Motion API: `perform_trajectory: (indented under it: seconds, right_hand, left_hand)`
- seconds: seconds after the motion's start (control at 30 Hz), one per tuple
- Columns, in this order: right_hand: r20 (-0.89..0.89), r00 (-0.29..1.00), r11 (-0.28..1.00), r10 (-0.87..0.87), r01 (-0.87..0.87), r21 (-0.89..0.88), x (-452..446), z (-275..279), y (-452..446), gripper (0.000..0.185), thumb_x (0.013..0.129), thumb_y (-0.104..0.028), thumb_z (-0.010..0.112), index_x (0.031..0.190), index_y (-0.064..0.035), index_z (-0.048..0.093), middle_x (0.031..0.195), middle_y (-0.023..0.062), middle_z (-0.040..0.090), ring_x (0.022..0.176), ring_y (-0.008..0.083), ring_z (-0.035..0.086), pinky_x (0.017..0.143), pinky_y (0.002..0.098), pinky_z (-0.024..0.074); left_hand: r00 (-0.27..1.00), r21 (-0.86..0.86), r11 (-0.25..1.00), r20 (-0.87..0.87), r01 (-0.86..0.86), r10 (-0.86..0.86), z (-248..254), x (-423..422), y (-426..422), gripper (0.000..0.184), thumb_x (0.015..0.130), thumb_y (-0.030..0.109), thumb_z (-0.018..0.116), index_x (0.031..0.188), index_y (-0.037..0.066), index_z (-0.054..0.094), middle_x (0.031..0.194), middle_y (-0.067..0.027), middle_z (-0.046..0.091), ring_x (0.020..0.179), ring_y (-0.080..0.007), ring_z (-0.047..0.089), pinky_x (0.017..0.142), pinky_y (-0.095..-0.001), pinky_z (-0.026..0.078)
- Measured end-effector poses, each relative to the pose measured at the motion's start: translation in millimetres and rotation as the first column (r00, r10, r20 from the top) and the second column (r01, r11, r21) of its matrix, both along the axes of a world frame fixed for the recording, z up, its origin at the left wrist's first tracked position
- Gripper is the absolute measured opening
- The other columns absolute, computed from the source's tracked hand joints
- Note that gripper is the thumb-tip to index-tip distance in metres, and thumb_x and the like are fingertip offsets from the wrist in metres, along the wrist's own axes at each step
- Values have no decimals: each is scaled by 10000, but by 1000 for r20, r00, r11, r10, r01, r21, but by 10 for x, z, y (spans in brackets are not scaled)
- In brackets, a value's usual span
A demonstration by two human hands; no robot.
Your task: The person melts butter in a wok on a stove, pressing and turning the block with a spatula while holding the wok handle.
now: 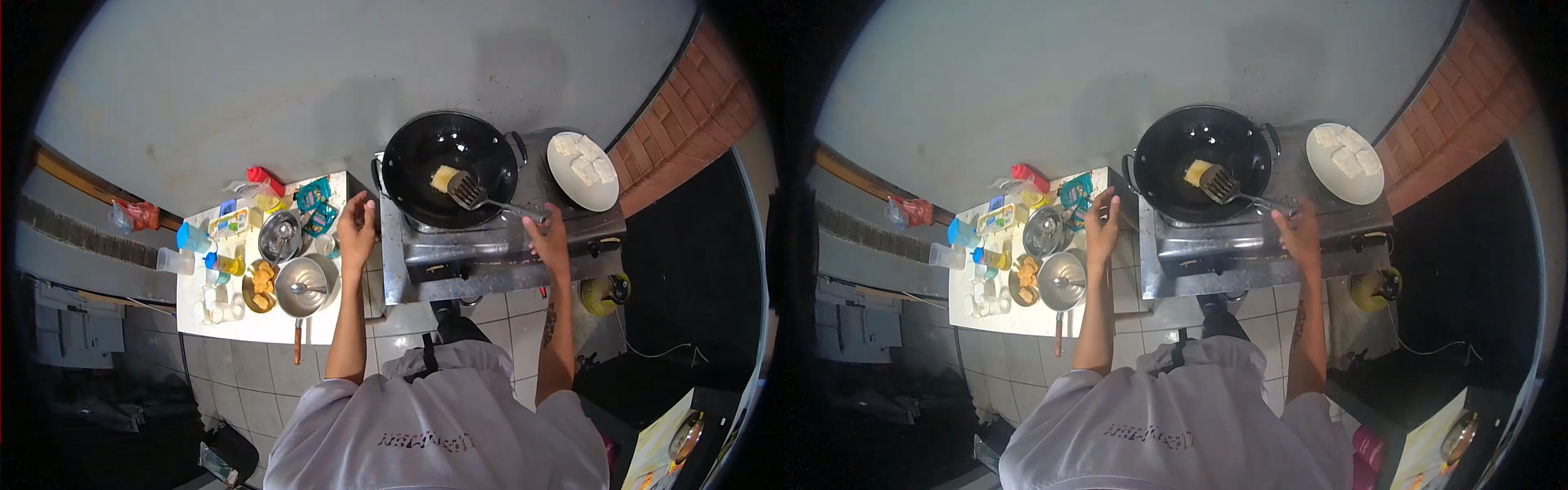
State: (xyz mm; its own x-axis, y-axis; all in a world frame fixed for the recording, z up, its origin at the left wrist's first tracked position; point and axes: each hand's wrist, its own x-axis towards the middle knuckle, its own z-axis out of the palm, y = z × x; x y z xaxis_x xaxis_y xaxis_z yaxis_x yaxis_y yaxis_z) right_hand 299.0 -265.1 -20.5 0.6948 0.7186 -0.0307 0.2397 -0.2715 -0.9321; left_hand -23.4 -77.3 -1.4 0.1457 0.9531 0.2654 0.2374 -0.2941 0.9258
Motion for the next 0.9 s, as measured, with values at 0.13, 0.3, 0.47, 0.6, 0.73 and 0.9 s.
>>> perform_trajectory:
  seconds: [0.13, 0.3, 0.47, 0.6, 0.73, 0.9]
  right_hand:
    - [-167, 984, 986, 60, -33, 162, -68, -39, 162, 524, 861, -163, 736, 1308, -39, 493, 1040, 115, 571, 524, 63, 512, 411, 208, 405]
    - [-284, 957, 978, 64, -3, 208, -116, -29, 273, 230, 916, -111, 664, 1120, -7, 646, 744, 15, 593, 516, 48, 492, 428, 203, 371]
    - [-229, 970, 945, 82, -3, 326, -6, -19, 416, 165, 934, -119, 643, 1006, 27, 670, 626, -3, 563, 492, 58, 500, 442, 210, 377]
    - [-210, 977, 967, 31, 24, 254, 57, 146, 639, 167, 918, -128, 658, 914, 38, 677, 592, 13, 576, 479, 64, 533, 445, 224, 387]
    - [-56, 998, 961, -26, 41, 273, -22, 139, 974, 152, 864, -96, 684, 789, 37, 670, 507, 48, 564, 426, 98, 552, 444, 279, 409]
    - [145, 987, 968, -74, 35, 250, -93, 123, 1117, 116, 831, -69, 699, 750, 5, 662, 562, 63, 582, 486, 157, 565, 500, 320, 421]
  left_hand:
    - [994, 15, 999, -103, 34, -32, 25, 225, 350, 352, 951, 204, 625, 1185, -58, 595, 846, -81, 659, 726, -118, 598, 661, -257, 495]
    - [963, 31, 998, -263, -46, 53, 2, 441, 614, 376, 894, 194, 678, 1177, -48, 622, 784, -110, 661, 719, -185, 639, 664, -321, 517]
    - [901, 87, 987, -404, -136, 160, -79, 461, 696, 324, 867, 175, 695, 1119, -27, 670, 753, -100, 647, 668, -175, 615, 641, -309, 491]
    - [891, 49, 971, -389, -235, 235, -39, 473, 703, 319, 861, 208, 701, 1085, -19, 687, 705, -90, 642, 661, -168, 613, 634, -311, 478]
    - [843, 61, 964, -472, -259, 257, -22, 443, 691, 271, 857, 204, 704, 992, -29, 717, 709, -106, 662, 639, -173, 617, 634, -311, 485]
    - [857, -37, 965, -470, -259, 212, -15, 417, 679, 264, 855, 201, 712, 975, -33, 720, 747, -124, 689, 671, -179, 640, 656, -301, 492]
